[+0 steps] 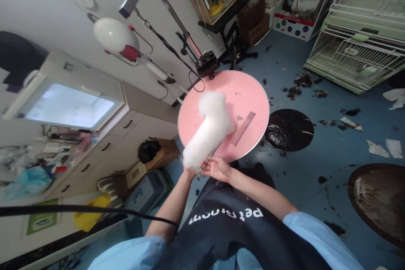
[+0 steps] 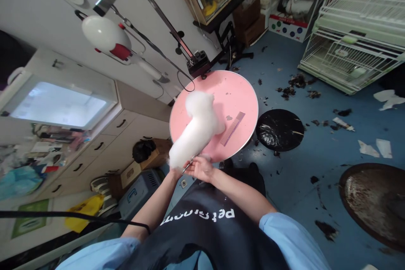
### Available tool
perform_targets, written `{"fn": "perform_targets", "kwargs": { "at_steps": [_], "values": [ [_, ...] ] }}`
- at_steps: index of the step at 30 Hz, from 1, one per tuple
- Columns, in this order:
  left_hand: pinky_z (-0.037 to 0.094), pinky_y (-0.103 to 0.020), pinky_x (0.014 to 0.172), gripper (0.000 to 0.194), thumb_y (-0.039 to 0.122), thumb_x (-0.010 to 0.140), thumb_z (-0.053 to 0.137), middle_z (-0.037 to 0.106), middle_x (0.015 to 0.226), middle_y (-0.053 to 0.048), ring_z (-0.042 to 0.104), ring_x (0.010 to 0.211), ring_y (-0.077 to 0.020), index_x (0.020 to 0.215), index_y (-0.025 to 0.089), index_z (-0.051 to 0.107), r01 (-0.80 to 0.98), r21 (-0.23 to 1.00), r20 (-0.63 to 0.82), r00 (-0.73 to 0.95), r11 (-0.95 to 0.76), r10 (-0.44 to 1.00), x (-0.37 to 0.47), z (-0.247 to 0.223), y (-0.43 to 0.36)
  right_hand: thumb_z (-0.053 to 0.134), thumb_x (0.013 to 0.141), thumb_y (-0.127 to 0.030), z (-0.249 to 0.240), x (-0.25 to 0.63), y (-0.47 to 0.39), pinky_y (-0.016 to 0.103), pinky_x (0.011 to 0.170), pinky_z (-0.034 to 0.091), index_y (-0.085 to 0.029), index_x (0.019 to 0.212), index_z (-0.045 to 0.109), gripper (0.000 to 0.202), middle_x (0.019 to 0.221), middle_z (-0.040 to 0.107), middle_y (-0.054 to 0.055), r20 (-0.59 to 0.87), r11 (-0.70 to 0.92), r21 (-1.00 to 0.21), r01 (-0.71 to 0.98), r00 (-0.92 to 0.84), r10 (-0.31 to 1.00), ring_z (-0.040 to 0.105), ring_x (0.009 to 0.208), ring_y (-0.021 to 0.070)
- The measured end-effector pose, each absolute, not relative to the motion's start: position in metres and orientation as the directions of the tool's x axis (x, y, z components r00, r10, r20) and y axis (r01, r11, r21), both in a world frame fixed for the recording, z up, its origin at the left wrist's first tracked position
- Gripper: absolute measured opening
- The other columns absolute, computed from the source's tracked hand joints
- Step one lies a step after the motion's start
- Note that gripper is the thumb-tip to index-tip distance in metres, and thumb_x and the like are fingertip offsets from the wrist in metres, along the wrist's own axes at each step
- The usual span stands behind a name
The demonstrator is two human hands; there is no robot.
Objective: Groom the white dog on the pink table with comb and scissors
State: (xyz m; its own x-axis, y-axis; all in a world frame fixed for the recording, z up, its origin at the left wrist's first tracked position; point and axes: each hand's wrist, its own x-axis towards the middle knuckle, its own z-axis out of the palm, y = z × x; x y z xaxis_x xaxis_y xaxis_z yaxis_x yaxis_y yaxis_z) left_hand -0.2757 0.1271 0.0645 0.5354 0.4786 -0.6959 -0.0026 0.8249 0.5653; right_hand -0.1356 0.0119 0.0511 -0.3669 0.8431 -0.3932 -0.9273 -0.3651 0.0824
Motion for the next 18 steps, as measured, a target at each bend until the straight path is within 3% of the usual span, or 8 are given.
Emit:
{"fn": "perform_targets", "kwargs": {
  "at_steps": [3, 5, 7, 13, 16, 18],
  "values": [
    [0.055, -0.034, 0.063, 0.108, 0.055, 0.106, -0.013, 0.077, 0.087, -0.019, 0.077, 0.073, -0.023, 0.09, -0.006, 0.074, -0.196, 0.525, -0.794, 0.237, 0.828, 0.559, -0.274, 0.067, 0.125, 0.073, 0.084, -0.01, 0.051, -0.133, 0.013, 0.032, 0.079, 0.06, -0.023, 0.089, 0.061, 0.018, 0.08, 0.078, 0.0, -0.422, -0.344, 0.007, -0.939, -0.315, 0.85, 0.078, 0.078, 0.0183],
    [0.054, -0.036, 0.061, 0.103, 0.06, 0.108, -0.002, 0.077, 0.09, -0.021, 0.077, 0.07, -0.0248, 0.096, -0.008, 0.075, -0.243, 0.503, -0.828, 0.137, 0.829, 0.543, -0.27, 0.069, 0.123, 0.074, 0.086, -0.016, 0.051, -0.131, 0.013, 0.032, 0.078, 0.06, -0.022, 0.088, 0.061, 0.015, 0.08, 0.078, 0.001, -0.433, -0.34, 0.008, -0.94, -0.31, 0.846, 0.078, 0.077, 0.0185],
    [0.054, -0.035, 0.06, 0.104, 0.06, 0.108, -0.002, 0.077, 0.091, -0.021, 0.076, 0.067, -0.0238, 0.1, -0.008, 0.075, -0.249, 0.5, -0.828, 0.144, 0.83, 0.542, -0.268, 0.07, 0.123, 0.074, 0.089, -0.021, 0.05, -0.129, 0.013, 0.033, 0.079, 0.06, -0.022, 0.087, 0.061, 0.013, 0.079, 0.077, 0.002, -0.437, -0.357, 0.024, -0.934, -0.331, 0.836, 0.077, 0.076, 0.0193],
    [0.055, -0.037, 0.061, 0.111, 0.054, 0.103, -0.017, 0.077, 0.093, -0.023, 0.076, 0.07, -0.0247, 0.11, -0.011, 0.072, -0.186, 0.49, -0.812, 0.258, 0.852, 0.524, -0.273, 0.061, 0.122, 0.076, 0.085, -0.015, 0.046, -0.123, 0.011, 0.032, 0.079, 0.058, -0.022, 0.089, 0.061, 0.017, 0.078, 0.076, 0.0, -0.46, -0.352, -0.041, -0.935, -0.295, 0.838, 0.076, 0.076, 0.0185],
    [0.058, -0.041, 0.069, 0.102, 0.056, 0.107, -0.009, 0.079, 0.102, -0.021, 0.078, 0.081, -0.0277, 0.119, -0.006, 0.071, -0.181, 0.541, -0.775, 0.272, 0.821, 0.57, -0.279, 0.051, 0.123, 0.074, 0.088, -0.02, 0.045, -0.119, 0.011, 0.033, 0.081, 0.058, -0.021, 0.087, 0.061, 0.013, 0.079, 0.076, 0.001, -0.481, -0.377, -0.049, -0.925, -0.309, 0.82, 0.076, 0.077, 0.0186],
    [0.06, -0.045, 0.08, 0.093, 0.062, 0.109, 0.004, 0.08, 0.109, -0.021, 0.078, 0.092, -0.0315, 0.128, -0.002, 0.069, -0.169, 0.554, -0.762, 0.291, 0.815, 0.578, -0.284, 0.044, 0.123, 0.078, 0.083, -0.017, 0.044, -0.117, 0.011, 0.034, 0.082, 0.058, -0.022, 0.087, 0.06, 0.019, 0.078, 0.075, 0.0, -0.502, -0.382, -0.09, -0.92, -0.289, 0.815, 0.076, 0.076, 0.0183]
  ]
}}
